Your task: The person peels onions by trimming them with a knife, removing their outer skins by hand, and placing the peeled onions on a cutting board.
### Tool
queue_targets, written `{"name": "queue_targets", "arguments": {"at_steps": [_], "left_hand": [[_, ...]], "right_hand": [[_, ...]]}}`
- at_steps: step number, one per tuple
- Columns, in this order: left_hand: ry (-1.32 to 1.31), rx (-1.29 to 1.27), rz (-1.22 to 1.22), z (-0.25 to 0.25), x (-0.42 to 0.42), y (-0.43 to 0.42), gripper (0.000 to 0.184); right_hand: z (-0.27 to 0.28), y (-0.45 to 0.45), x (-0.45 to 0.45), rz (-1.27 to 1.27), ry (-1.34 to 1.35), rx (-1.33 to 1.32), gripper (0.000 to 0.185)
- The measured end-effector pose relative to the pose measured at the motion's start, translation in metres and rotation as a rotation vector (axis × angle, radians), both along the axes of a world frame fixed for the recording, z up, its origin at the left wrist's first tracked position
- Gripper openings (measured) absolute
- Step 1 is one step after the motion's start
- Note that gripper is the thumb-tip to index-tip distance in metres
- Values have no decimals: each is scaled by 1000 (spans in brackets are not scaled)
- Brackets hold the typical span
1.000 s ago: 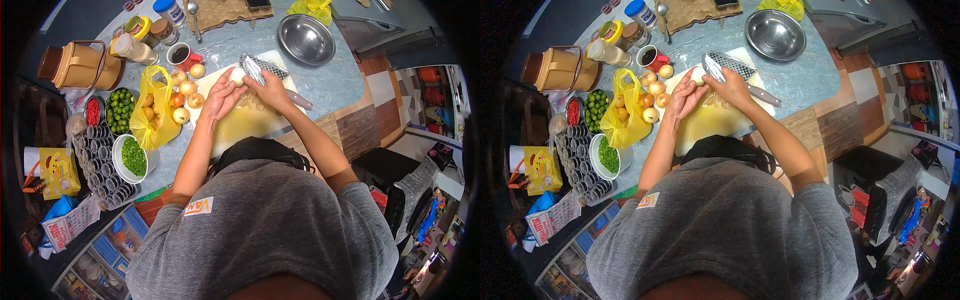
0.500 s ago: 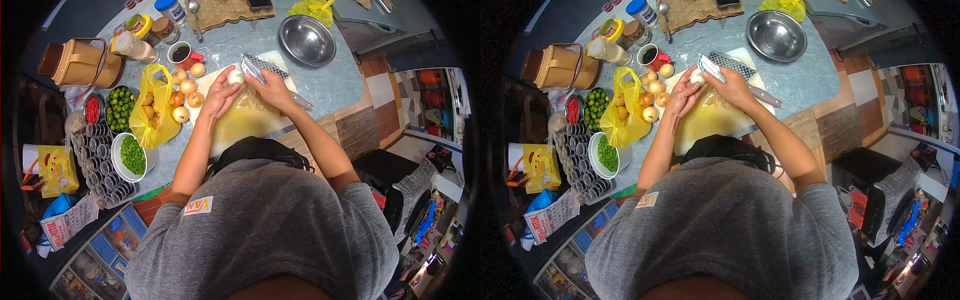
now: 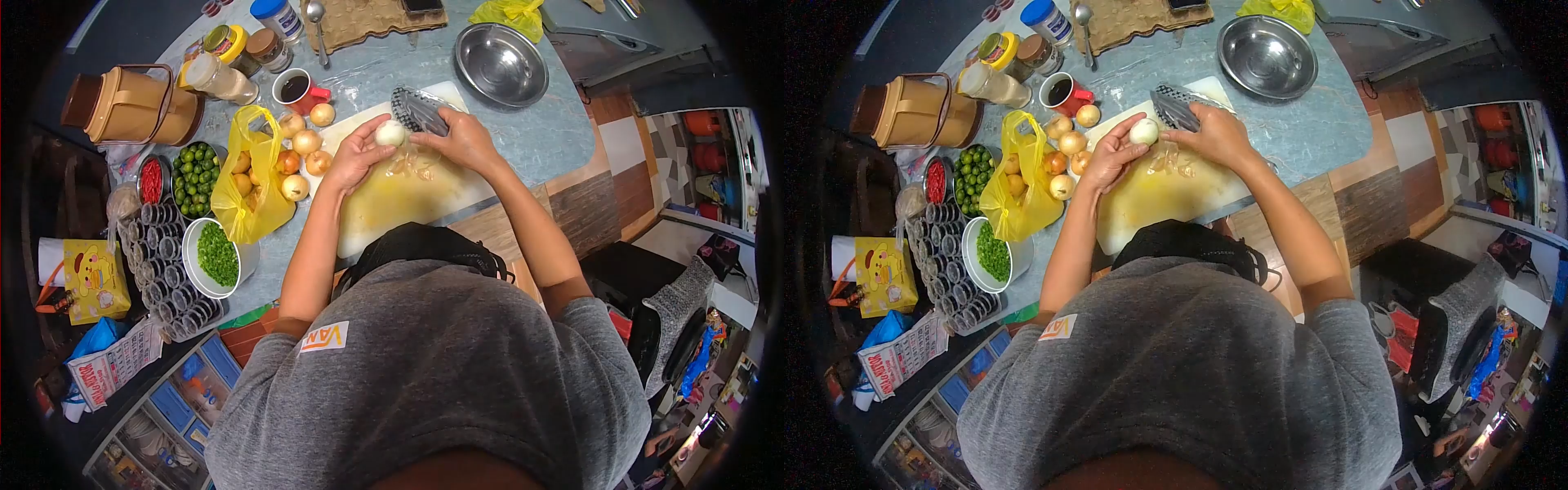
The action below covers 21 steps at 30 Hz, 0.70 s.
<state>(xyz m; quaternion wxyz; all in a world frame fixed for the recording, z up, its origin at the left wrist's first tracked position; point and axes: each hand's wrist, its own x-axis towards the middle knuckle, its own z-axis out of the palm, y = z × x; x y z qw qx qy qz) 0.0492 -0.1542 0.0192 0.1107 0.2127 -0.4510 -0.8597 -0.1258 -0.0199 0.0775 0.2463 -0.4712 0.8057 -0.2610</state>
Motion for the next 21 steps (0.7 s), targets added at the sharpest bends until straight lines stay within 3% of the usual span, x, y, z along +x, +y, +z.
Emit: {"name": "queue_targets", "arguments": {"at_steps": [7,16,21], "left_hand": [[-28,-70,-107,6,1,-1,59],[-104,-15,-4,6,-3,2,60],[-41,101,12,-2,0,0,51]], "right_hand": [[4,-13,-3,174,60,-65,45],[10,-7,3,125,-1,-34,47],[2,0,0,56,-170,-96,48]]}}
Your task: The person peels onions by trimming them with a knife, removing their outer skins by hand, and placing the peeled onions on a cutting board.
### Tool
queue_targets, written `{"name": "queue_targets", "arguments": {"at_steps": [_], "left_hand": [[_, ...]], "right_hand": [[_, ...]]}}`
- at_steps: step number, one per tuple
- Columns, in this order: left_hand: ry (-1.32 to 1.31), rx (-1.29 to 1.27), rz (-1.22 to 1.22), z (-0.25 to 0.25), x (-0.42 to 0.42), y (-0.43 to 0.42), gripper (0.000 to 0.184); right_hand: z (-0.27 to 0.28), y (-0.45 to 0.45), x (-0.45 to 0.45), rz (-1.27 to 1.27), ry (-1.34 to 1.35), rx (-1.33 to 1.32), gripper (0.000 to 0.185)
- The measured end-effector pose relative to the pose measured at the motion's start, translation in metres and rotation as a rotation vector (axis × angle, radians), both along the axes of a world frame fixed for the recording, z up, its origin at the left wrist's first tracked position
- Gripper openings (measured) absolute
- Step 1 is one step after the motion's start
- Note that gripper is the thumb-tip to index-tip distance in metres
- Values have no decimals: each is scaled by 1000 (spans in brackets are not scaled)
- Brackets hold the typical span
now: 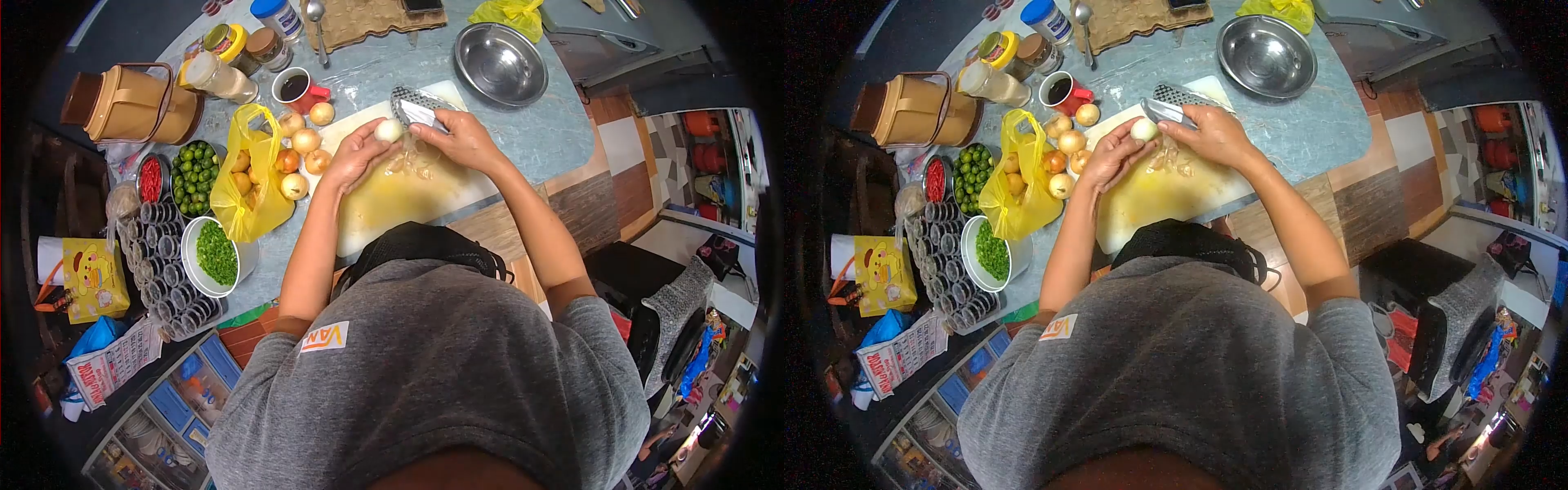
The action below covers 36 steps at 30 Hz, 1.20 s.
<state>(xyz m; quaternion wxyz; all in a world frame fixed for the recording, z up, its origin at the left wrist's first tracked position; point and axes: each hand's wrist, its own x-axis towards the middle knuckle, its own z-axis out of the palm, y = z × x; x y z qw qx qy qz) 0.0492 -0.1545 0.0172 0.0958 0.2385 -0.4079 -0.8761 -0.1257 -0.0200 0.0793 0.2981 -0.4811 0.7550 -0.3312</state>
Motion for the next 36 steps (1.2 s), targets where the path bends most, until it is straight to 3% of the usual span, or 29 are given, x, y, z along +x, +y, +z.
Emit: {"name": "queue_targets", "arguments": {"at_steps": [7,13,16,19,23,29,32,36], "left_hand": [[11,69,-22,1,3,3,46],[3,1,-41,3,8,3,46],[-23,-35,-69,0,11,3,47],[-9,-55,-76,-1,16,5,49],[-50,-80,-123,3,25,8,50],[-144,-45,-189,1,36,16,47],[-167,41,-169,-10,44,21,46],[-49,99,-60,-8,50,27,40]], "right_hand": [[-3,6,-10,-93,-93,-14,44],[-13,12,-12,-18,239,172,42],[-37,14,-14,32,107,-1,42],[-42,8,-15,-22,29,110,43],[-32,5,-11,-99,145,191,45],[-24,4,1,55,281,266,43],[-31,7,9,56,304,175,41],[-52,6,9,101,220,126,31]]}}
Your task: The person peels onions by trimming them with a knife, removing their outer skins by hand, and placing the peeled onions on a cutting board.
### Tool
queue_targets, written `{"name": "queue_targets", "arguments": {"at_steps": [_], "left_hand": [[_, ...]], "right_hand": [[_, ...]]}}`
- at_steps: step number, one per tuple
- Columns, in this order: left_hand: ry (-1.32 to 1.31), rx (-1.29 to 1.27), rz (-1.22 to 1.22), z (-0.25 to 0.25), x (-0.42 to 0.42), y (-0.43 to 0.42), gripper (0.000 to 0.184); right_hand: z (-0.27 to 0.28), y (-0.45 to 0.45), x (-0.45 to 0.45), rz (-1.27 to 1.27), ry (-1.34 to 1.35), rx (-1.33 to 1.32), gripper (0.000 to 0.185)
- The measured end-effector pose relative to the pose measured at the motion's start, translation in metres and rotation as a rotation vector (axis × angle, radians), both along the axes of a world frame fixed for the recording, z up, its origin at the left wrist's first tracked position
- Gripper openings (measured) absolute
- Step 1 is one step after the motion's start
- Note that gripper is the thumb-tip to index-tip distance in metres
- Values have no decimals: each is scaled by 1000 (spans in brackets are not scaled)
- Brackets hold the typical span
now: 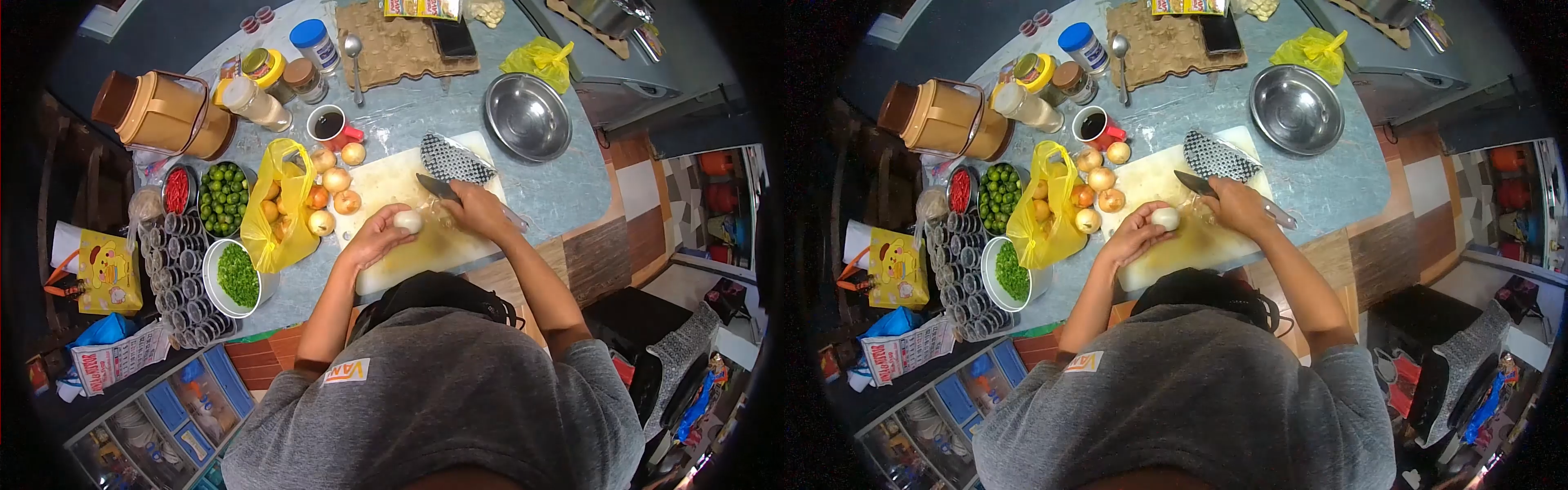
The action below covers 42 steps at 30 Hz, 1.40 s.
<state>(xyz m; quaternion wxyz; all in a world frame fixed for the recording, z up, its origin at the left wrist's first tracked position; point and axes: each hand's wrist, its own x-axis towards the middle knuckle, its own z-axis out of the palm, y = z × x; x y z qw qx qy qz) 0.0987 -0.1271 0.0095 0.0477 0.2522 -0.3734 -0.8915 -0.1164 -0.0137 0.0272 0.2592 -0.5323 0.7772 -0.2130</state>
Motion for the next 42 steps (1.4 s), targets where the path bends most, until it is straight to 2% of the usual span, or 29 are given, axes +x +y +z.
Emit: {"name": "queue_targets", "arguments": {"at_steps": [3,6,8,11,14,18,25,28,29,32,42], "left_hand": [[162,53,78,18,12,-5,37],[389,-33,85,94,23,-11,36],[436,-624,72,158,19,-12,26],[703,-892,213,227,-6,5,17],[912,-1063,187,253,-25,26,18],[1034,-1134,116,266,-41,49,19],[1076,-1156,46,265,-54,56,22],[1098,-1159,37,264,-50,57,23],[1095,-1157,40,263,-49,57,24],[1107,-1141,35,263,-39,53,25],[1141,-1142,26,265,-37,53,30]], "right_hand": [[-6,2,-5,29,-122,-36,22],[13,3,-7,22,-218,-38,19],[12,5,-9,16,-217,-49,22],[11,2,-10,35,-191,-20,27],[0,0,-8,55,-168,-67,27],[16,-6,-5,49,-156,63,28],[17,3,-9,3,-144,46,30],[-59,4,-32,8,-162,12,30],[-34,6,-24,-38,-237,-10,31],[16,3,-12,-51,-199,73,31],[17,7,-10,-44,-173,57,32]]}}
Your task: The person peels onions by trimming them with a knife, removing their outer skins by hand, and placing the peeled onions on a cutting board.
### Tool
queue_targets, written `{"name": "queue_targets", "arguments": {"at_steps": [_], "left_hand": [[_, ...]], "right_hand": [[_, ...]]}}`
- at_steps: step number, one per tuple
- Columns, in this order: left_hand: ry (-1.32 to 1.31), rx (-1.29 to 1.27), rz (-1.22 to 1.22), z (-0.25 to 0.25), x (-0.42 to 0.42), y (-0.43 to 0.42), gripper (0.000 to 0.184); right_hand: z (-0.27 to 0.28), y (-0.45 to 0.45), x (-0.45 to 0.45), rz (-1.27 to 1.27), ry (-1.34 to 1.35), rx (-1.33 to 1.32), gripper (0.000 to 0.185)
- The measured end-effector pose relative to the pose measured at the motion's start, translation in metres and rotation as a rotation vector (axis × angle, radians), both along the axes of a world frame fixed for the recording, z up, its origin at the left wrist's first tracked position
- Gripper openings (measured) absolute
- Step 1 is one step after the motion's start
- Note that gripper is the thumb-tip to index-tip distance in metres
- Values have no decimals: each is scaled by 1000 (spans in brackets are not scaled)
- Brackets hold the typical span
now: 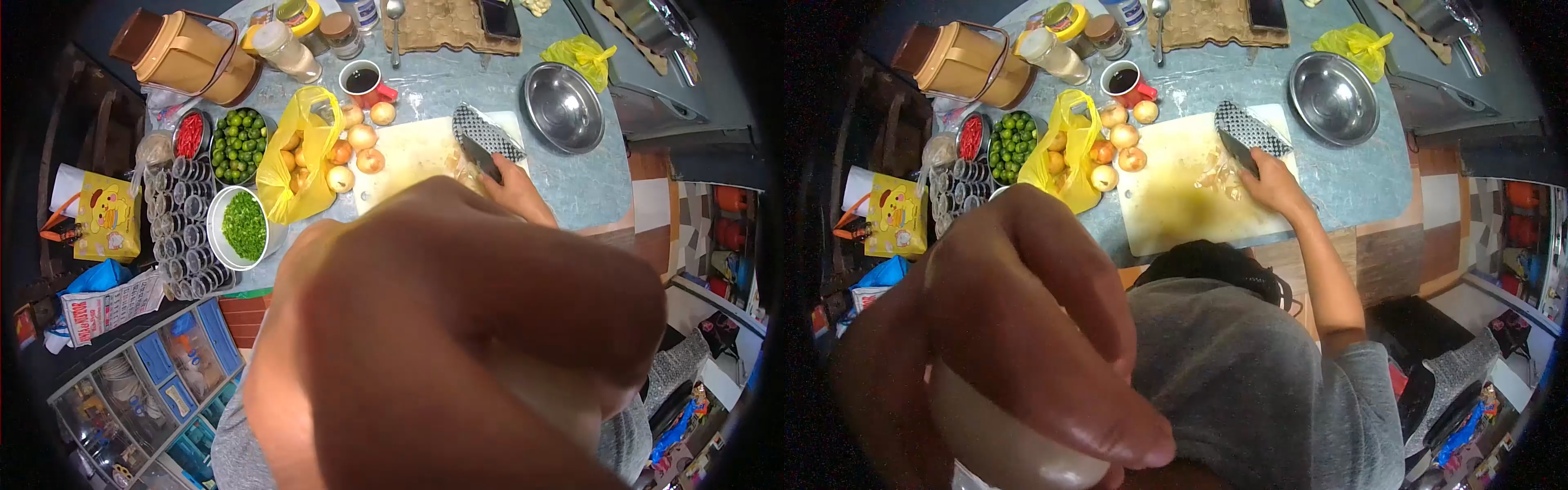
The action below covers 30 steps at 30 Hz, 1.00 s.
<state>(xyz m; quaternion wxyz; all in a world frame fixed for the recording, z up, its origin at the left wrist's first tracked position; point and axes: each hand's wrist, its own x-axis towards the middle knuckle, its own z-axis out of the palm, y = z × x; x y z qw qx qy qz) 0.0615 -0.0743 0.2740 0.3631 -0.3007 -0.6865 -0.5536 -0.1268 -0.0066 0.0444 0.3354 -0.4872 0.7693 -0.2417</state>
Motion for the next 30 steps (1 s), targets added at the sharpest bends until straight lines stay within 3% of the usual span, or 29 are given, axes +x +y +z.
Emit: {"name": "queue_targets", "arguments": {"at_steps": [24,27,30], "left_hand": [[28,-118,-74,22,-7,6,43],[-3,-51,-42,20,-7,-12,44],[-230,262,17,-17,-6,-37,46]], "right_hand": [[13,17,6,-80,-58,-37,34],[10,16,4,-87,-52,-28,34],[-8,19,-1,-139,-179,-90,36]]}}
